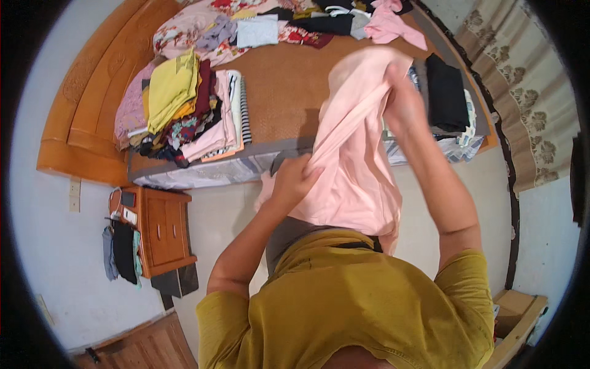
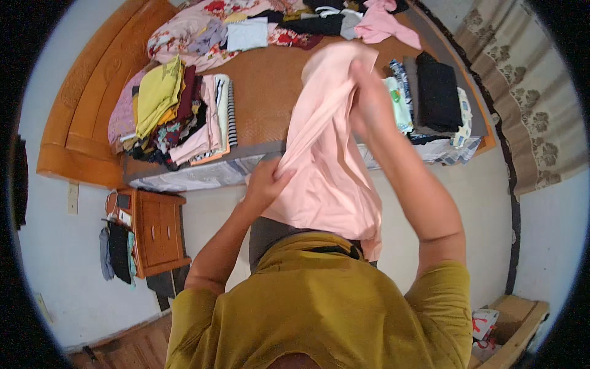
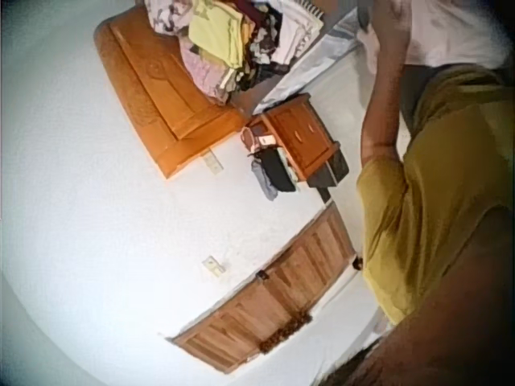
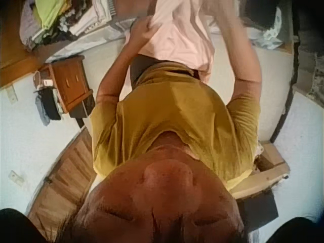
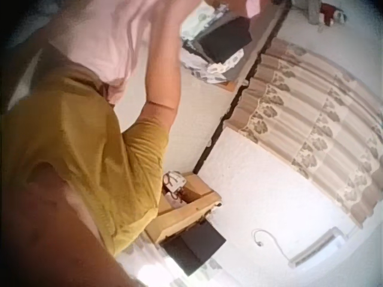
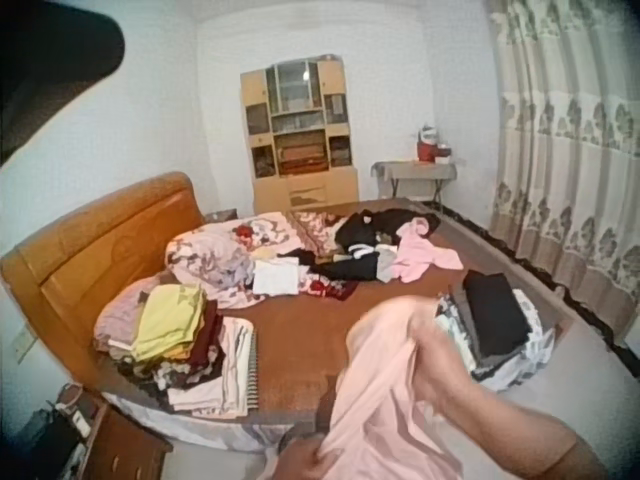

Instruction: Folding various articles of clothing and organizing them into stacks on a bed.

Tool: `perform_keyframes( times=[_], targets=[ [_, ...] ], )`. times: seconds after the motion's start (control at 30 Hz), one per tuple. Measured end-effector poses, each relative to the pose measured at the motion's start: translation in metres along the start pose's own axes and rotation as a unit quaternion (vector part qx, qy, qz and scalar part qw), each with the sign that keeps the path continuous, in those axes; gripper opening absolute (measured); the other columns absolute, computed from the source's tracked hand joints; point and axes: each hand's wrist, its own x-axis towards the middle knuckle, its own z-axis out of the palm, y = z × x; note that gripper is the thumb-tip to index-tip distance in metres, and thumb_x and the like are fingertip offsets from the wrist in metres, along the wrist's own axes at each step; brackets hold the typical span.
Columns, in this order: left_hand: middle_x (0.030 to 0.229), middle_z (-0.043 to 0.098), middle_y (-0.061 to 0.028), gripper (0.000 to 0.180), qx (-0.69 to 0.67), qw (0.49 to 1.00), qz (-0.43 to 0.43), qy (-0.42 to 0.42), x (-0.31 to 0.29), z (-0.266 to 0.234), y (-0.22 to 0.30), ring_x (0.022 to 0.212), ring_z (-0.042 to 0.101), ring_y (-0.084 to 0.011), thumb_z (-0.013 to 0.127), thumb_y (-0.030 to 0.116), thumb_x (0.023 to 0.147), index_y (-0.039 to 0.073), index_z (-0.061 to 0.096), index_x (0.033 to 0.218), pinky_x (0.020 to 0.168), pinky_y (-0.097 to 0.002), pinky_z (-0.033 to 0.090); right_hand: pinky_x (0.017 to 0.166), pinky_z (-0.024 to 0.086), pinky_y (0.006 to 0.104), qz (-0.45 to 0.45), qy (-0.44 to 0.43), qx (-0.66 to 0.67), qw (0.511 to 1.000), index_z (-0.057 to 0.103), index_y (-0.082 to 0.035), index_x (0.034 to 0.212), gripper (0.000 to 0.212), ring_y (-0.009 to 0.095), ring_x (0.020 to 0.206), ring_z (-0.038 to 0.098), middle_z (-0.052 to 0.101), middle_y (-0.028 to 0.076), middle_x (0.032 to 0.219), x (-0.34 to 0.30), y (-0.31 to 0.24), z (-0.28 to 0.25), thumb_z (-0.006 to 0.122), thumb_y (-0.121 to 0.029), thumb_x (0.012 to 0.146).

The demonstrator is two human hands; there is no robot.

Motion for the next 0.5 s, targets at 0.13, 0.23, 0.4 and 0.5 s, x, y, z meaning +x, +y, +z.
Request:
perform_keyframes(
  times=[0.13, 0.23, 0.4, 0.5],
  targets=[
    [0.096, 0.058, -0.023, 0.042, 0.047, 0.993, 0.111, -0.004, -0.042, 0.034, 0.011, 0.087, 0.054, -0.0384, 0.066, 0.025, 0.076, -0.003, 0.056, 0.106, 0.08, -0.0426, 0.042, 0.093, 0.044, 0.0407, -0.125, 0.005, 0.035, 0.992, 0.044, 0.002, 0.119, 0.033, 0.027, 0.105, 0.054, 0.055, 0.015, 0.114, 0.054, -0.082, 0.04, 0.042, -0.019, 0.094],
    [0.092, 0.061, -0.0194, 0.04, -0.031, 0.966, 0.243, -0.077, -0.06, 0.06, 0.047, 0.091, 0.056, -0.0352, 0.065, 0.022, 0.073, 0.0, 0.058, 0.106, 0.082, -0.0411, 0.042, 0.086, 0.049, 0.0401, -0.132, -0.056, 0.013, 0.99, 0.047, 0.002, 0.115, 0.032, 0.027, 0.097, 0.059, 0.057, 0.016, 0.11, 0.075, -0.124, 0.076, 0.046, -0.021, 0.093],
    [0.107, 0.057, -0.0182, 0.034, 0.017, 0.952, 0.223, -0.207, 0.001, -0.053, 0.094, 0.102, 0.053, -0.0315, 0.06, 0.009, 0.072, 0.001, 0.058, 0.105, 0.087, -0.0348, 0.043, 0.089, 0.045, 0.0388, -0.07, -0.31, 0.005, 0.948, 0.048, 0.0, 0.118, 0.035, 0.024, 0.099, 0.057, 0.058, 0.015, 0.108, 0.014, -0.14, 0.154, 0.048, -0.023, 0.091],
    [0.123, 0.048, -0.014, 0.05, -0.026, 0.926, 0.243, 0.289, 0.01, -0.133, 0.112, 0.118, 0.043, -0.0269, 0.057, 0.004, 0.074, 0.0, 0.045, 0.123, 0.101, -0.0382, 0.032, 0.078, 0.051, 0.0322, -0.057, -0.298, -0.03, 0.952, 0.055, -0.003, 0.106, 0.025, 0.017, 0.082, 0.063, 0.063, 0.008, 0.094, -0.035, -0.123, 0.157, 0.049, -0.021, 0.091]
  ],
)
